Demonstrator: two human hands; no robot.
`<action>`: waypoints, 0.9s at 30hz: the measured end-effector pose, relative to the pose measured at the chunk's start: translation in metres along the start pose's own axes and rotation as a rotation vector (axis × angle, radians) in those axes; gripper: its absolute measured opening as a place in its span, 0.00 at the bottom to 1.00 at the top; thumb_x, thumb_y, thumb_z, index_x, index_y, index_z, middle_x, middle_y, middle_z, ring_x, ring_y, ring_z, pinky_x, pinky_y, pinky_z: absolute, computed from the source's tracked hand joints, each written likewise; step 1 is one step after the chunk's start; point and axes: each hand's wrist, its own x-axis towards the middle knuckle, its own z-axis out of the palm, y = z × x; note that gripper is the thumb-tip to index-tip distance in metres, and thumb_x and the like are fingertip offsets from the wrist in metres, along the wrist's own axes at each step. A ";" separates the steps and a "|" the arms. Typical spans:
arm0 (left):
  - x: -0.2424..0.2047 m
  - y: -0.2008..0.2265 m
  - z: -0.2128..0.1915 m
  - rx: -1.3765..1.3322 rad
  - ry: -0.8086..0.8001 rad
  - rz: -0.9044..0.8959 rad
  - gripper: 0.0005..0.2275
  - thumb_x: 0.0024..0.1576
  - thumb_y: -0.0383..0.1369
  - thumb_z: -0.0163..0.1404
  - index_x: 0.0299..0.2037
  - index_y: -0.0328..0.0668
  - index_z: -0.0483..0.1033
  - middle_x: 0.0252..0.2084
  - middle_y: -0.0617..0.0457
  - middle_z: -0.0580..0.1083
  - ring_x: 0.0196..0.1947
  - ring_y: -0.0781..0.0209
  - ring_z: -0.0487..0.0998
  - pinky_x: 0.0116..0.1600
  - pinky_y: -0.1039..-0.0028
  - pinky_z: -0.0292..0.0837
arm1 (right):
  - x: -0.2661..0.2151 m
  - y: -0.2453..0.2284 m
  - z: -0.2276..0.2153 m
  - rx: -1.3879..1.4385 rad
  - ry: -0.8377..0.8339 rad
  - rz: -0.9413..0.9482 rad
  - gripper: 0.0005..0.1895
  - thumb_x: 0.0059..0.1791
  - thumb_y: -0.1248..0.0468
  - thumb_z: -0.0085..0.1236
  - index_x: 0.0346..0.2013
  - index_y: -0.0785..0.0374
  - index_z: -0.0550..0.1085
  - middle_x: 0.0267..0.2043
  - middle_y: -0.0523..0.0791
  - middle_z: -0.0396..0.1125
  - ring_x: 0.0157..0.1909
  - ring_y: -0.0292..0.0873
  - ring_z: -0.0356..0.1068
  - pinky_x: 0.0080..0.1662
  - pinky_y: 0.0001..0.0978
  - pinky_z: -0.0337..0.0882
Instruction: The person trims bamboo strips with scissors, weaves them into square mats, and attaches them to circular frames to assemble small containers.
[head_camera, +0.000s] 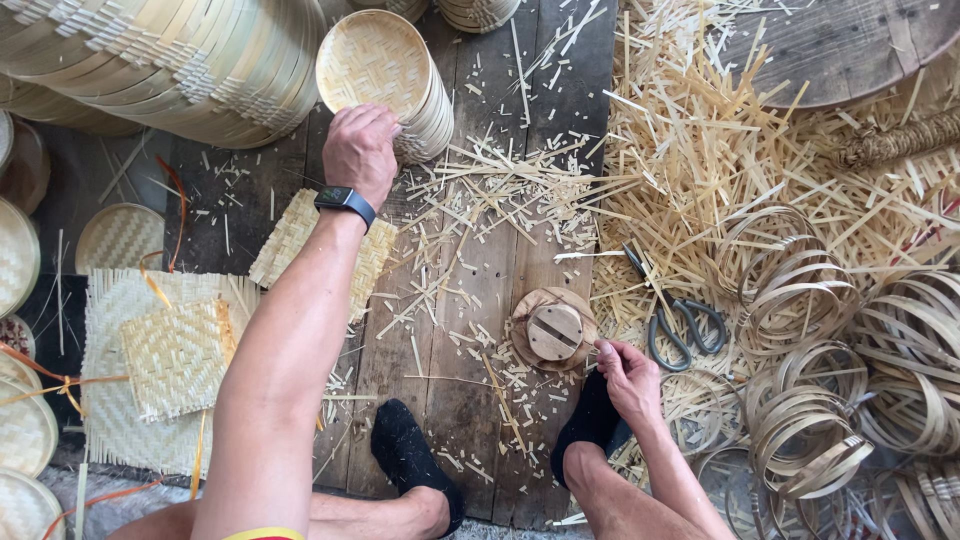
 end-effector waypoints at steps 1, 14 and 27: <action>0.001 0.001 0.000 -0.002 -0.016 -0.018 0.07 0.62 0.26 0.55 0.48 0.41 0.83 0.51 0.45 0.80 0.56 0.51 0.79 0.69 0.57 0.64 | -0.002 -0.006 0.000 -0.008 0.000 0.000 0.17 0.54 0.55 0.55 0.45 0.64 0.81 0.31 0.44 0.75 0.32 0.34 0.72 0.37 0.26 0.72; -0.160 0.003 -0.033 0.159 -0.438 -0.557 0.50 0.37 0.46 0.71 0.67 0.25 0.60 0.70 0.26 0.58 0.71 0.31 0.53 0.70 0.43 0.47 | -0.020 -0.109 0.043 -0.808 -0.090 -0.590 0.55 0.32 0.45 0.74 0.66 0.63 0.58 0.61 0.56 0.55 0.61 0.59 0.61 0.60 0.53 0.69; -0.164 0.004 -0.113 0.119 -0.053 -0.430 0.03 0.61 0.26 0.57 0.41 0.41 0.85 0.39 0.47 0.83 0.32 0.59 0.83 0.35 0.70 0.79 | 0.028 -0.064 0.030 0.426 -0.223 0.224 0.32 0.57 0.47 0.41 0.52 0.78 0.72 0.39 0.53 0.75 0.35 0.50 0.77 0.34 0.40 0.80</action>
